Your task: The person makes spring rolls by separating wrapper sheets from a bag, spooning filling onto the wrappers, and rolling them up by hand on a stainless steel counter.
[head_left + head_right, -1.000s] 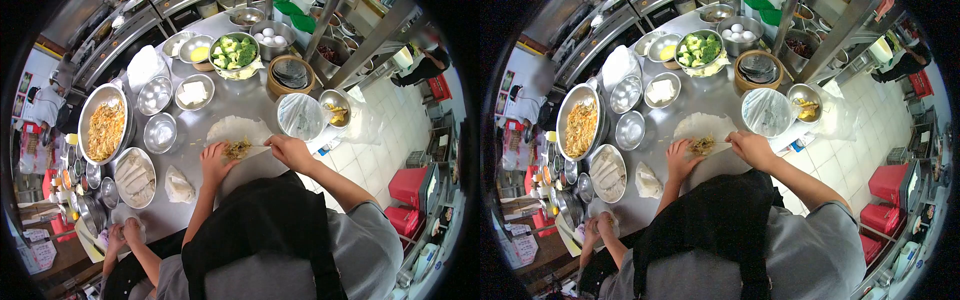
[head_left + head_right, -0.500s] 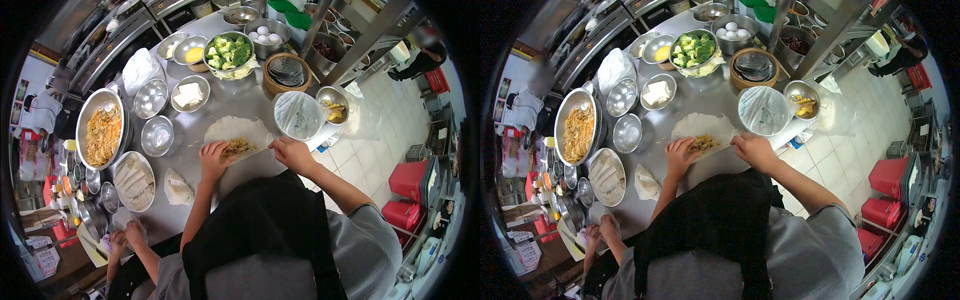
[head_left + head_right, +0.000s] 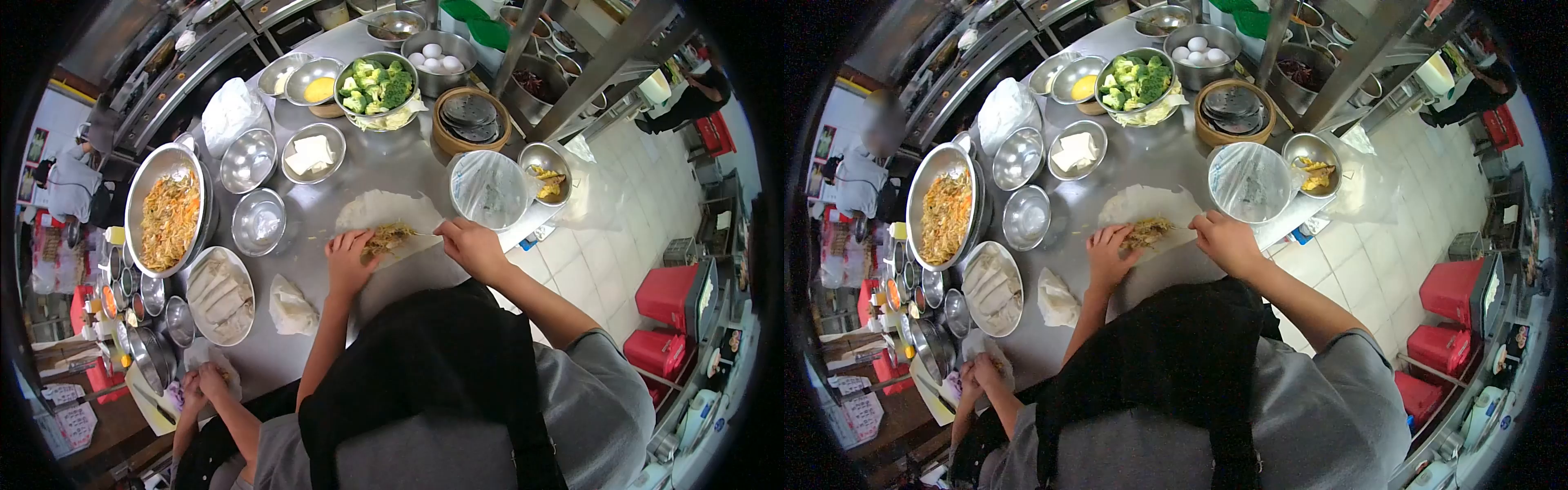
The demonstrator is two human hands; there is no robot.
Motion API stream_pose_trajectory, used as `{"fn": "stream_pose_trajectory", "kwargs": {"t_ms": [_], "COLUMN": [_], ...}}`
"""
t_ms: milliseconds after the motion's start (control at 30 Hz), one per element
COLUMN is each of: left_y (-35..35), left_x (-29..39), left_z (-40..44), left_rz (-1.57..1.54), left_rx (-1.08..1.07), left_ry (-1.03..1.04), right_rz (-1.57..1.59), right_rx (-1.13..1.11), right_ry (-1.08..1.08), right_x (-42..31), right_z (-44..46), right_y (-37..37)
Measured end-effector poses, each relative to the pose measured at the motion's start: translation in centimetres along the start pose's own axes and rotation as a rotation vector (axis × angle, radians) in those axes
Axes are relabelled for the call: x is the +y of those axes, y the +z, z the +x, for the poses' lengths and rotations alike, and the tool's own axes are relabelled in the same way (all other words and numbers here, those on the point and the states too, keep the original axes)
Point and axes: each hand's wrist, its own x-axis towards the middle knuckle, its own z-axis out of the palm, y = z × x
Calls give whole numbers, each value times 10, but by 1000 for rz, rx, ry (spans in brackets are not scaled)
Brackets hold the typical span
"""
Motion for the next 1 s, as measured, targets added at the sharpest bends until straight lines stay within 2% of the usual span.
{"fn": "stream_pose_trajectory", "kwargs": {"t_ms": [167,267,333,467,600,733,833,1000], "left_y": [-3,0,4,2,-4,-4,3,18], "left_x": [13,12,7,1,6,6,-2,-12], "left_z": [4,8,6,1,3,9,9,6], "left_rz": [-99,-49,-7,32,34,17,-12,-24], "left_rx": [116,110,137,141,107,9,-51,-103], "left_ry": [10,93,71,19,21,47,15,6], "right_rz": [4,18,31,220,466,629,567,339], "right_rx": [4,11,-4,-136,-249,-278,-173,-52], "right_ry": [25,32,48,276,277,130,-130,-371], "right_x": [-4,-5,1,7,20,-8,-61,-181], "right_z": [6,11,12,23,48,105,159,257], "right_y": [-8,-2,0,-17,-21,-24,-19,39]}}
